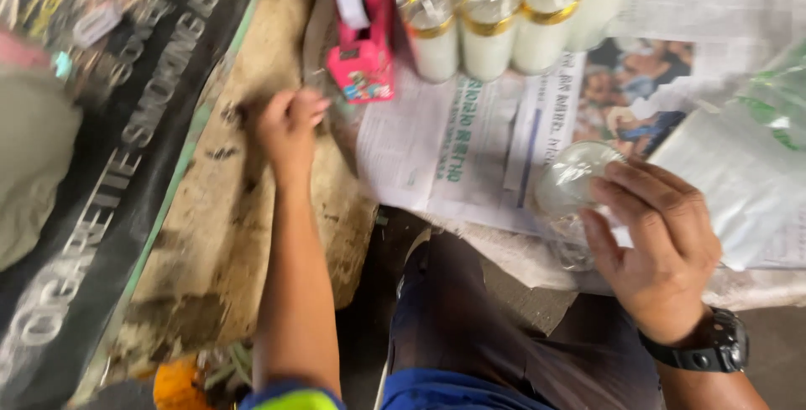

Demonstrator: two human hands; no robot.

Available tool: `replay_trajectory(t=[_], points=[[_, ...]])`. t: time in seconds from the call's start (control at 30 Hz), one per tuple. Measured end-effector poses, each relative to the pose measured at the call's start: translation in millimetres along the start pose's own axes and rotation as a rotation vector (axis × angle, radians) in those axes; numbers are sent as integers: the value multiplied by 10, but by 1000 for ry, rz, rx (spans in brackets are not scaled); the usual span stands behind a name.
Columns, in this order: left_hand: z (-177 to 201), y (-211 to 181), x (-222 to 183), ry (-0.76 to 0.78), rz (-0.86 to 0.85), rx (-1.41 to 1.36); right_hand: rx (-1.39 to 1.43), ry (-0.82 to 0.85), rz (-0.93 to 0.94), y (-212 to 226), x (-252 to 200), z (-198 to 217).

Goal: The person is packaging small jars by inserting them into plastic sleeves and applying gold labels.

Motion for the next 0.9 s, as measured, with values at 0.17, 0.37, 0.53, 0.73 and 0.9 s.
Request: replay_trajectory(t=[0.17,0.37,0.53,0.73,0.9], points=[[-145,-901,-883,122,-10,-124,66,-26,-49,19,119,17],[-588,-1505,-1601,740,37,-531,158,-37,-93,25,161,7],[-769,-1627,-1728,822,90,-558,174,-55,-120,14,166,2],[-798,-1635,-1740,782,93,-526,164,-160,-160,27,160,-48],[-730,-1705,-1731,766,223,-530,171,-154,-186,21,164,-48]])
Point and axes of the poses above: each hand's wrist, its own x-axis towards the middle knuckle, its own z-axis out of the back of the hand, y = z × x, the point moved 4 cm from there along x, towards the middle knuckle, and after that the axes turned 11 degrees about -y, right-handed, at the moved point
